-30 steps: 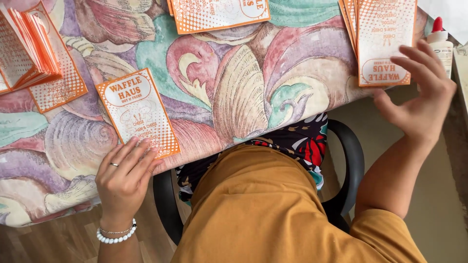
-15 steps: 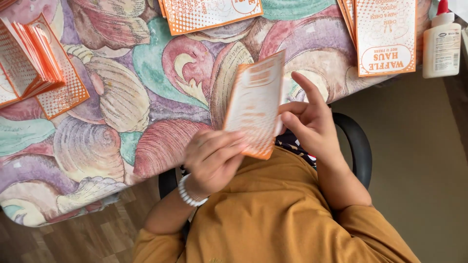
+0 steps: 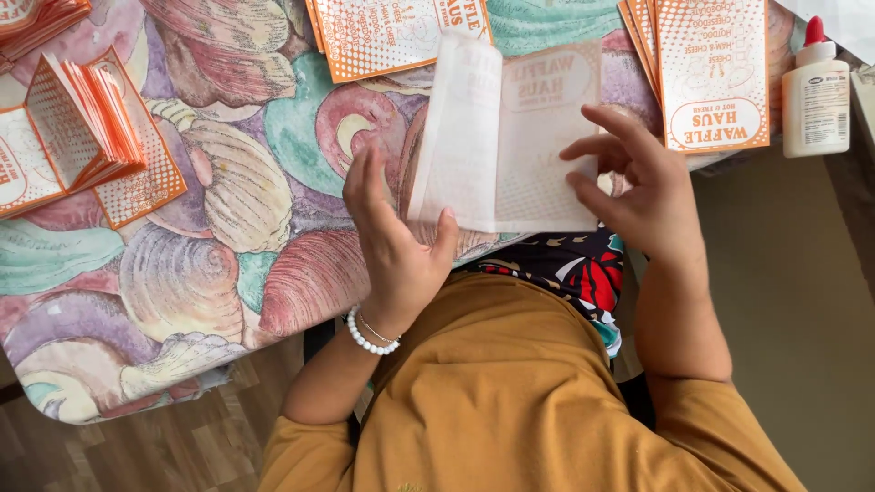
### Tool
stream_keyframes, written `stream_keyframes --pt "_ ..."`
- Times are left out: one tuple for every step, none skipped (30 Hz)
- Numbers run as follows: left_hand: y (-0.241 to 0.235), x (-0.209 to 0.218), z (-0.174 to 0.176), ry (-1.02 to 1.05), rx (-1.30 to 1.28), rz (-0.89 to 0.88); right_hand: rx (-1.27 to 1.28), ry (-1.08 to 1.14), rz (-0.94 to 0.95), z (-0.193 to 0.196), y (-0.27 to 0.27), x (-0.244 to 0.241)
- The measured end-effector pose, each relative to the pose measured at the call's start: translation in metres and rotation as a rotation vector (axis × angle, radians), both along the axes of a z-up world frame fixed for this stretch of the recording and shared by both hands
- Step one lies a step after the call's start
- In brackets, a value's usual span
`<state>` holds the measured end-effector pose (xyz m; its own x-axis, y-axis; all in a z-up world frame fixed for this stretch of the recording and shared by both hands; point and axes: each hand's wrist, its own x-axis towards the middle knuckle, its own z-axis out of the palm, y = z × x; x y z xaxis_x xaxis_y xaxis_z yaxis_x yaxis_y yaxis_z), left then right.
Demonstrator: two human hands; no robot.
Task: Applying glue to paper templates and folding them to assemble paper bags.
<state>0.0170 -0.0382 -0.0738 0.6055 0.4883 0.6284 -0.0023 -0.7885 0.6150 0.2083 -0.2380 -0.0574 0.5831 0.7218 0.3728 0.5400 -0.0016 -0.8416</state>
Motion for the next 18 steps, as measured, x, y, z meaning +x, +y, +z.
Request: stream_keyframes --pt "0.003 0.0 0.01 0.001 0.0 0.003 0.0 0.001 0.003 0.004 0.002 0.002" --pt "0.007 -0.001 0.019 0.102 0.135 -0.1 -0.049 -0.058 0.007 0.008 0.005 0.005" --pt "0.011 -0.001 0.029 0.202 0.271 -0.204 -0.096 -0.117 0.012 0.013 0.007 0.007" --pt "0.016 -0.001 0.029 0.202 0.271 -0.2 -0.096 -0.118 0.016 0.016 0.008 0.009" --pt "0.021 -0.002 0.03 0.407 0.383 -0.283 -0.143 -0.158 0.034 0.019 0.008 0.011" --pt "0.027 -0.001 0.031 0.613 0.497 -0.362 -0.186 -0.2 0.053 0.023 0.009 0.014" --pt "0.028 -0.003 0.028 0.611 0.499 -0.356 -0.183 -0.204 0.057 0.022 0.008 0.018" --pt "0.029 -0.004 0.025 0.623 0.485 -0.383 -0.233 -0.205 0.032 0.022 0.005 0.022" --pt "0.03 -0.005 0.022 0.636 0.471 -0.41 -0.283 -0.205 0.007 0.02 0.003 0.026" --pt "0.028 -0.006 0.022 0.633 0.469 -0.413 -0.285 -0.206 0.005 0.019 0.0 0.03" --pt "0.026 -0.007 0.022 0.624 0.475 -0.423 -0.316 -0.233 -0.012 0.017 -0.003 0.034" --pt "0.024 -0.009 0.021 0.616 0.477 -0.433 -0.349 -0.259 -0.028 0.016 -0.006 0.037" --pt "0.022 -0.01 0.02 0.614 0.473 -0.435 -0.354 -0.259 -0.028 0.017 -0.012 0.036" --pt "0.021 -0.011 0.02 0.59 0.42 -0.45 -0.334 -0.254 -0.059 0.019 -0.016 0.036" --pt "0.021 -0.011 0.02 0.565 0.367 -0.466 -0.314 -0.248 -0.089 0.021 -0.02 0.036" --pt "0.02 -0.013 0.021 0.563 0.362 -0.465 -0.318 -0.25 -0.087 0.031 -0.034 0.033" --pt "0.02 -0.015 0.021 0.552 0.357 -0.473 -0.351 -0.293 -0.165 0.04 -0.048 0.03" --pt "0.02 -0.017 0.022 0.542 0.35 -0.482 -0.386 -0.336 -0.243 0.05 -0.062 0.027"
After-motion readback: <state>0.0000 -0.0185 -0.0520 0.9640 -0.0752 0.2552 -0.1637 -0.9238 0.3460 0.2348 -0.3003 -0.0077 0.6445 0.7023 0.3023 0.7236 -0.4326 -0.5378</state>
